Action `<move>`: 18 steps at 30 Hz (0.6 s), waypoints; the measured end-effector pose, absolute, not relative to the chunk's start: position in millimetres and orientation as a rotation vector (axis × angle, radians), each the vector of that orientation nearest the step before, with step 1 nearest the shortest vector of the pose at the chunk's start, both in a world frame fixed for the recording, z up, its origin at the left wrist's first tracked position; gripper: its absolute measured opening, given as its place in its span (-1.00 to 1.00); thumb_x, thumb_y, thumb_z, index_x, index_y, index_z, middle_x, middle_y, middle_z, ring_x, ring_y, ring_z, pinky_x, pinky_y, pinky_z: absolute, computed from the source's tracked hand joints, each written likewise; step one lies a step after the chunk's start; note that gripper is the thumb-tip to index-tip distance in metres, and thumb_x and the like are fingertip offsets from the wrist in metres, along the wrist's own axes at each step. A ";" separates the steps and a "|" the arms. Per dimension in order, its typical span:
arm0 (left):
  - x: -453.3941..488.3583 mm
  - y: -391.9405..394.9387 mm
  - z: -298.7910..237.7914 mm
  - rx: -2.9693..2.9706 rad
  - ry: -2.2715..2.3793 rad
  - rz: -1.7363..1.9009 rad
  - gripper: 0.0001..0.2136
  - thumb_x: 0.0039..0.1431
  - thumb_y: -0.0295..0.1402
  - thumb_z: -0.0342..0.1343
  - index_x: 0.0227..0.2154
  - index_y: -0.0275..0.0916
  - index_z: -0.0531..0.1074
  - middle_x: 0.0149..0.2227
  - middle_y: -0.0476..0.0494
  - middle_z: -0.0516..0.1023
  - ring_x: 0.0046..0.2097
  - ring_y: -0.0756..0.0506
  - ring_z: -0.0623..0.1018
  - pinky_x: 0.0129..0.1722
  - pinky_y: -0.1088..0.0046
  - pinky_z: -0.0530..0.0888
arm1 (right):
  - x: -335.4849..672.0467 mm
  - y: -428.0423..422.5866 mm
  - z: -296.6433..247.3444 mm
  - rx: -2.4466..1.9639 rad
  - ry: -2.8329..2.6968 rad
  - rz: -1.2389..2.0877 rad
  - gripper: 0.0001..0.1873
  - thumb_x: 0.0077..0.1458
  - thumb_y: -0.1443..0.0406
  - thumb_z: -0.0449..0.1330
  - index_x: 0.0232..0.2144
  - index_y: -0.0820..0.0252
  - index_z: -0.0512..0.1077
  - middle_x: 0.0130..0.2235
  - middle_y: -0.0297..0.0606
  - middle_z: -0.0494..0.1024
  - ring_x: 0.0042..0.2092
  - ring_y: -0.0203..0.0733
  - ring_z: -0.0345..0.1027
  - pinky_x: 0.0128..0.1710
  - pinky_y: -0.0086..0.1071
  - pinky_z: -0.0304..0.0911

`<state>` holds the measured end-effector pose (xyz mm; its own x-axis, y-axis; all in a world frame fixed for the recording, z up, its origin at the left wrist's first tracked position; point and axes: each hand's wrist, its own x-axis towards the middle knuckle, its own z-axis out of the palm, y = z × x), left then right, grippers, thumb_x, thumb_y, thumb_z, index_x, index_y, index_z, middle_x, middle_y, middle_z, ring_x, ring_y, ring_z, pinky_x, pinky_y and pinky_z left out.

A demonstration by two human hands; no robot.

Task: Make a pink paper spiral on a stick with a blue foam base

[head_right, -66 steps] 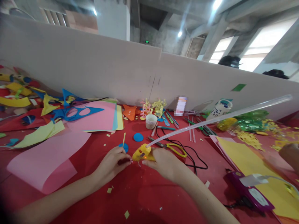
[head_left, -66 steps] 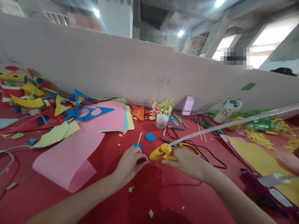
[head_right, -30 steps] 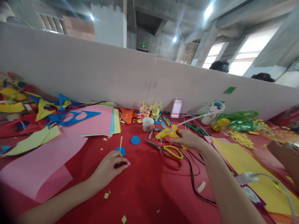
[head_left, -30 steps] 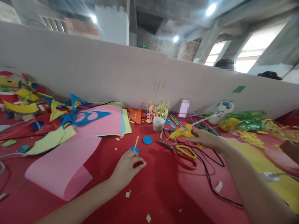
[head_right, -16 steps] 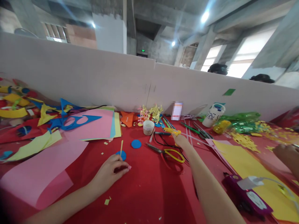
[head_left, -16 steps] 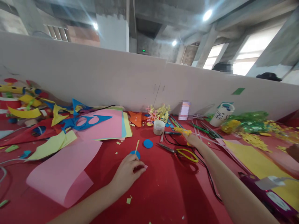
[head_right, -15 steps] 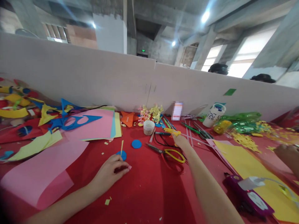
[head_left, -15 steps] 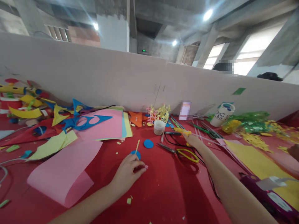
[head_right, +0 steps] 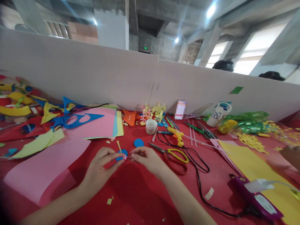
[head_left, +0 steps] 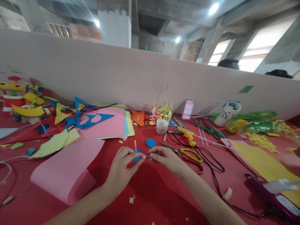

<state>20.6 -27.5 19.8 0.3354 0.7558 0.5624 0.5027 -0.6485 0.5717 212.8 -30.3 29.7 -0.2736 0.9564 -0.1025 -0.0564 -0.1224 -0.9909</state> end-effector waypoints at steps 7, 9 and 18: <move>21.1 -29.8 21.4 2.353 1.106 1.253 -0.87 0.11 -0.30 0.09 -0.31 -0.10 0.51 -0.47 -0.05 0.41 -0.31 -0.07 0.36 -0.31 0.40 0.34 | 195.6 -41.4 15.5 -0.861 -0.885 1.779 -0.74 -0.22 0.24 0.37 -0.42 0.23 0.48 -0.39 -0.34 0.53 -0.37 -0.38 0.40 -0.26 -0.49 0.25; 21.7 -29.1 20.1 2.371 1.092 1.249 -0.88 0.11 -0.32 0.09 -0.31 -0.11 0.50 -0.47 -0.04 0.40 -0.32 -0.07 0.36 -0.31 0.40 0.34 | 196.5 -41.9 13.2 -0.861 -0.840 1.803 -0.74 -0.25 0.28 0.39 -0.42 0.22 0.48 -0.37 -0.34 0.53 -0.33 -0.38 0.42 -0.24 -0.50 0.26; 21.0 -30.0 19.6 2.393 1.041 1.308 -0.85 0.05 -0.33 0.15 -0.28 -0.14 0.38 -0.39 -0.02 0.39 -0.31 -0.05 0.36 -0.29 0.42 0.35 | 191.8 -41.7 5.6 -0.805 -0.702 1.790 -0.81 -0.24 0.36 0.37 -0.50 0.23 0.45 -0.45 -0.41 0.49 -0.48 -0.49 0.31 -0.40 -0.62 0.24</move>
<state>21.0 -30.0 19.6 0.3521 0.6762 0.6471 0.4782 -0.7243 0.4967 191.8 -41.7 5.6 -0.2687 0.9420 -0.2010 -0.5543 -0.3219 -0.7676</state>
